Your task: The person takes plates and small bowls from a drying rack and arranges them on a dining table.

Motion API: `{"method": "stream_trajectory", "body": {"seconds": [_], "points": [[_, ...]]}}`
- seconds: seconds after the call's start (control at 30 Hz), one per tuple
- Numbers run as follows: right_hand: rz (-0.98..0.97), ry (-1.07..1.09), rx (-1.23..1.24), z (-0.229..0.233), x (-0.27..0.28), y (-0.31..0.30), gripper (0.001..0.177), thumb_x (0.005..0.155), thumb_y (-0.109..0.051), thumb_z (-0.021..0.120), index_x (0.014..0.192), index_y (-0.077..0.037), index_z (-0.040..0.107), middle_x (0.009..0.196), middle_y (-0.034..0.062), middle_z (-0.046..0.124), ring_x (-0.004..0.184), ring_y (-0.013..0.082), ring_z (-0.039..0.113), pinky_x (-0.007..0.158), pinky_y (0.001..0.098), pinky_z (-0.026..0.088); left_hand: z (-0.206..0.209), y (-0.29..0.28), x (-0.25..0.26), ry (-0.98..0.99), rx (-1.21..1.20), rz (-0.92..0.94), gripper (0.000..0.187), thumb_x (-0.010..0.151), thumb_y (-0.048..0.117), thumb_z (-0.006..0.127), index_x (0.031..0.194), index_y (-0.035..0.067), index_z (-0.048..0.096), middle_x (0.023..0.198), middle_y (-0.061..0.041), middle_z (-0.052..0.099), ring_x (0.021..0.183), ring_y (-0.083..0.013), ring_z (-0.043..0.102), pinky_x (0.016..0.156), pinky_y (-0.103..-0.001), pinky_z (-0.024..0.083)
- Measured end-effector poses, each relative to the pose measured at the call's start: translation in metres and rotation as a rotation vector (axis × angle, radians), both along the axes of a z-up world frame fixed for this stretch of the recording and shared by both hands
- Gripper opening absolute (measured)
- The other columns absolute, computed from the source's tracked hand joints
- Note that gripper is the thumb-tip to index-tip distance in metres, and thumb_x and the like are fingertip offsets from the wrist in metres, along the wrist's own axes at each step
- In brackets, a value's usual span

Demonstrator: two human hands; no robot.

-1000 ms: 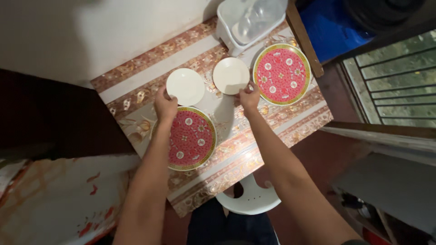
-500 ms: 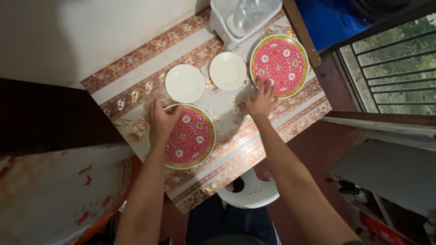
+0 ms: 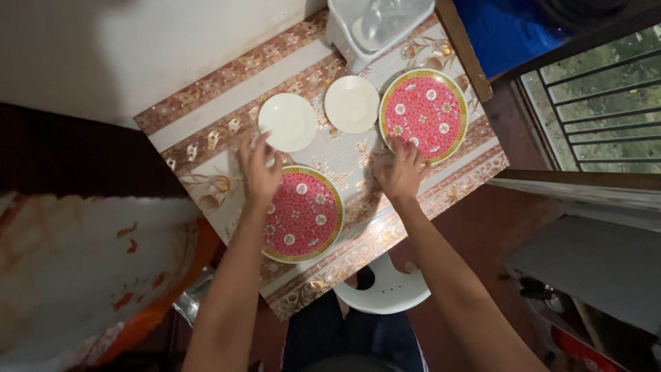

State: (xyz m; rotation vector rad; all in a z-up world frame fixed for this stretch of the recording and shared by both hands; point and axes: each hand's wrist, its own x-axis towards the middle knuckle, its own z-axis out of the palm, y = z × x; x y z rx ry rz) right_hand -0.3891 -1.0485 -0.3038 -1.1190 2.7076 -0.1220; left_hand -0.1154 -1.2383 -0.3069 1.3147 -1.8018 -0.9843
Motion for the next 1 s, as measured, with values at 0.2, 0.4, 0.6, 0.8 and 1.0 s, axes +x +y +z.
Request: {"method": "stream_trajectory", "body": {"seconds": [0.2, 0.4, 0.6, 0.8, 1.0], "points": [[0.379, 0.072, -0.118, -0.014, 0.024, -0.023, 0.084, 0.085, -0.026, 0.072, 0.160, -0.022, 0.035, 0.168, 0.0145, 0.028, 0.155, 0.0395, 0.023, 0.117, 0.0715, 0.022, 0.006, -0.022, 0.002, -0.533, -0.077, -0.383, 0.037, 0.087, 0.019, 0.070, 0.124, 0.019, 0.075, 0.157, -0.015, 0.042, 0.151, -0.0426, 0.027, 0.109, -0.063, 0.030], [0.407, -0.113, 0.030, -0.014, 0.035, -0.051, 0.103, 0.075, -0.025, 0.076, 0.162, -0.025, 0.022, 0.169, 0.0119, 0.021, 0.155, 0.0381, 0.014, 0.118, 0.0722, 0.014, -0.015, -0.006, 0.075, -0.477, -0.133, -0.148, 0.042, 0.091, 0.021, 0.065, 0.132, 0.017, 0.072, 0.160, -0.020, 0.040, 0.149, -0.0458, 0.033, 0.110, -0.059, 0.036], [0.448, -0.107, 0.001, -0.024, 0.036, -0.049, 0.100, 0.075, -0.025, 0.076, 0.161, -0.022, 0.025, 0.168, 0.0119, 0.024, 0.156, 0.0371, 0.017, 0.117, 0.0719, 0.017, -0.021, 0.015, 0.130, -0.518, -0.084, -0.006, 0.046, 0.088, 0.027, 0.070, 0.133, 0.020, 0.072, 0.160, -0.016, 0.043, 0.140, -0.0465, 0.039, 0.107, -0.063, 0.038], [0.447, -0.126, -0.114, -0.037, 0.024, -0.048, 0.094, 0.079, -0.029, 0.076, 0.160, -0.018, 0.030, 0.163, 0.0146, 0.032, 0.154, 0.0364, 0.024, 0.119, 0.0685, 0.022, -0.016, 0.028, 0.140, -0.515, -0.044, 0.004, 0.044, 0.088, 0.029, 0.072, 0.132, 0.023, 0.070, 0.161, -0.015, 0.041, 0.147, -0.0451, 0.038, 0.111, -0.061, 0.038], [0.334, -0.053, -0.084, -0.023, 0.016, -0.036, 0.084, 0.083, -0.031, 0.072, 0.158, -0.024, 0.035, 0.166, 0.0128, 0.031, 0.156, 0.0401, 0.025, 0.117, 0.0698, 0.024, 0.022, 0.073, 0.116, -0.343, -0.074, 0.257, 0.057, 0.087, 0.021, 0.075, 0.142, 0.012, 0.059, 0.152, -0.025, 0.046, 0.138, -0.0464, 0.042, 0.108, -0.060, 0.037]]}}
